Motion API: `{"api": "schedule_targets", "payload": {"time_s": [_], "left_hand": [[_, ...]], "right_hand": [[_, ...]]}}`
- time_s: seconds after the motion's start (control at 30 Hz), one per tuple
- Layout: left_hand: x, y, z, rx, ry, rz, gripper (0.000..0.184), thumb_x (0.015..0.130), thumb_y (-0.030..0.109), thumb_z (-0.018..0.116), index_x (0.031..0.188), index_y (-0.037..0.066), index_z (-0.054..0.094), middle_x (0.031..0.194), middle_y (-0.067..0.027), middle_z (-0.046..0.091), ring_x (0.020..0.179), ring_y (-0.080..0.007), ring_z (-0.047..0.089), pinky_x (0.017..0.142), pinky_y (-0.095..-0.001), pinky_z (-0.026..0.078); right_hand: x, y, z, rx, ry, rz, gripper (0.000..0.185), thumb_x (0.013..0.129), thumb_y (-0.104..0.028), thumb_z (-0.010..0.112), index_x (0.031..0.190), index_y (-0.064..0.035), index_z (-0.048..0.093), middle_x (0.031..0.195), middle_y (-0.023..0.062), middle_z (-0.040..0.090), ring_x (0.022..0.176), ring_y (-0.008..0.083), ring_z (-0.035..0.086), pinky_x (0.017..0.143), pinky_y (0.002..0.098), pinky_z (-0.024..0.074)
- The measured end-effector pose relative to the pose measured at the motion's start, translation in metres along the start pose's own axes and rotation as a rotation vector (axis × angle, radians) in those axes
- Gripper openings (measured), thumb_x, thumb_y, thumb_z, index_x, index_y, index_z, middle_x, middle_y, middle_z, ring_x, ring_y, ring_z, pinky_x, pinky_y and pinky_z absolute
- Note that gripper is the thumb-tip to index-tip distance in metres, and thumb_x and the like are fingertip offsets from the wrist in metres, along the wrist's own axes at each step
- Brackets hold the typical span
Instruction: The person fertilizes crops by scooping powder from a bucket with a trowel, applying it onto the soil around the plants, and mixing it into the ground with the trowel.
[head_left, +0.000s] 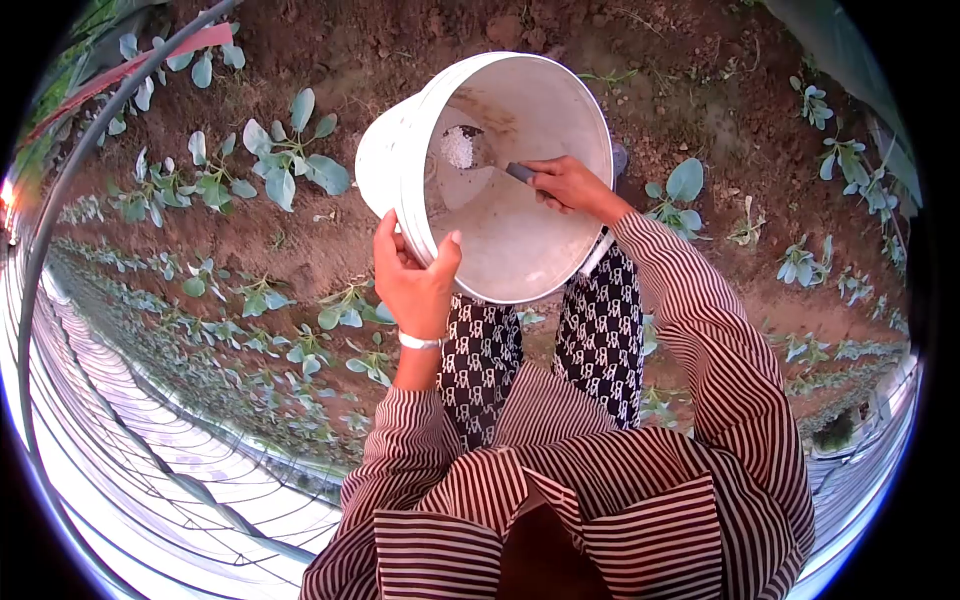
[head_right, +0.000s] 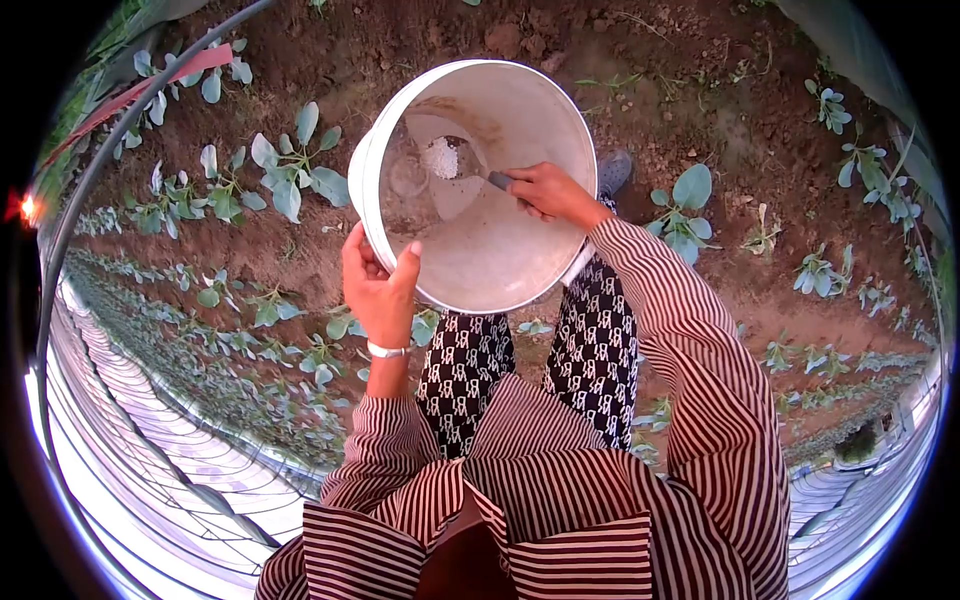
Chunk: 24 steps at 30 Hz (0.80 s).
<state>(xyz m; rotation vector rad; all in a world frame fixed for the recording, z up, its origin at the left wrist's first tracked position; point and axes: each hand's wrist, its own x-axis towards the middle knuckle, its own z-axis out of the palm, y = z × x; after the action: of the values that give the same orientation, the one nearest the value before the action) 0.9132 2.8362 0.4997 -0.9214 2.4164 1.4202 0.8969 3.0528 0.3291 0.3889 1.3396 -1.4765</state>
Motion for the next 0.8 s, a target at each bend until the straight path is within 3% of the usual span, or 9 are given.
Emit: {"api": "schedule_targets", "payload": {"time_s": [0.13,0.23,0.37,0.53,0.57,0.63,0.73,0.8], "left_hand": [[0.024,-0.032,0.011,0.144,0.042,0.010,0.055,0.076,0.006,0.074,0.123,-0.003,0.049,0.092,-0.0035,0.059,0.075,-0.0077,0.054,0.068,-0.0210,0.046],[0.043,-0.035,0.024,0.132,0.081,-0.016,0.054,0.074,0.014,0.077,0.119,-0.004,0.052,0.089,-0.0010,0.057,0.070,-0.0065,0.049,0.063,-0.0216,0.044],[0.066,-0.050,0.032,0.097,0.122,-0.071,0.053,0.075,0.017,0.076,0.117,-0.005,0.053,0.086,-0.0003,0.055,0.069,-0.0064,0.047,0.061,-0.0221,0.042],[0.072,-0.078,0.016,0.032,0.156,-0.092,0.051,0.078,0.016,0.074,0.119,-0.005,0.051,0.094,-0.0050,0.058,0.078,-0.0104,0.053,0.070,-0.0247,0.046],[0.070,-0.082,0.009,0.011,0.152,-0.097,0.050,0.079,0.015,0.073,0.119,-0.005,0.051,0.096,-0.0055,0.059,0.079,-0.0112,0.054,0.071,-0.0250,0.047],[0.061,-0.083,-0.005,-0.063,0.160,-0.134,0.046,0.082,0.011,0.069,0.120,-0.005,0.050,0.100,-0.0072,0.059,0.084,-0.0131,0.055,0.077,-0.0262,0.047],[0.046,-0.085,-0.040,-0.145,0.160,-0.125,0.040,0.084,0.009,0.063,0.120,-0.004,0.050,0.108,-0.0095,0.058,0.094,-0.0160,0.055,0.086,-0.0297,0.045],[0.032,-0.089,-0.069,-0.139,0.158,-0.175,0.040,0.085,0.009,0.060,0.121,-0.004,0.048,0.114,-0.0100,0.056,0.099,-0.0174,0.054,0.089,-0.0313,0.043]], "right_hand": [[-0.039,-0.020,-0.012,-0.084,0.086,-0.019,0.041,0.090,-0.015,0.052,0.129,-0.0045,0.054,0.064,0.0020,0.058,0.043,0.0054,0.047,0.037,0.0215,0.0391],[-0.071,-0.039,-0.033,-0.037,0.066,-0.058,0.042,0.092,-0.014,0.049,0.133,-0.0075,0.051,0.068,0.0009,0.058,0.045,0.0039,0.047,0.038,0.0200,0.0381],[-0.085,-0.043,-0.062,0.130,0.198,-0.001,0.048,0.092,-0.013,0.049,0.139,-0.0096,0.043,0.072,-0.0010,0.057,0.048,0.0020,0.044,0.038,0.0173,0.0366],[-0.040,-0.064,-0.112,0.284,0.428,-0.060,0.047,0.093,-0.012,0.046,0.139,-0.0021,0.040,0.074,0.0050,0.059,0.046,0.0048,0.045,0.034,0.0194,0.0359],[-0.012,-0.057,-0.133,0.468,0.421,-0.141,0.040,0.094,-0.012,0.046,0.132,0.0024,0.046,0.074,0.0050,0.057,0.045,0.0050,0.043,0.033,0.0197,0.0349],[0.054,-0.042,-0.177,0.416,0.519,-0.023,0.025,0.094,-0.012,0.046,0.111,0.0060,0.049,0.072,0.0078,0.055,0.047,0.0070,0.043,0.034,0.0211,0.0333],[0.093,-0.016,-0.183,0.384,0.660,0.106,0.024,0.092,-0.013,0.047,0.106,0.0067,0.049,0.070,0.0091,0.055,0.047,0.0087,0.044,0.034,0.0223,0.0329],[0.096,-0.004,-0.163,0.504,0.637,0.135,0.023,0.092,-0.013,0.049,0.104,0.0064,0.048,0.067,0.0098,0.053,0.048,0.0111,0.046,0.034,0.0246,0.0327]]}}
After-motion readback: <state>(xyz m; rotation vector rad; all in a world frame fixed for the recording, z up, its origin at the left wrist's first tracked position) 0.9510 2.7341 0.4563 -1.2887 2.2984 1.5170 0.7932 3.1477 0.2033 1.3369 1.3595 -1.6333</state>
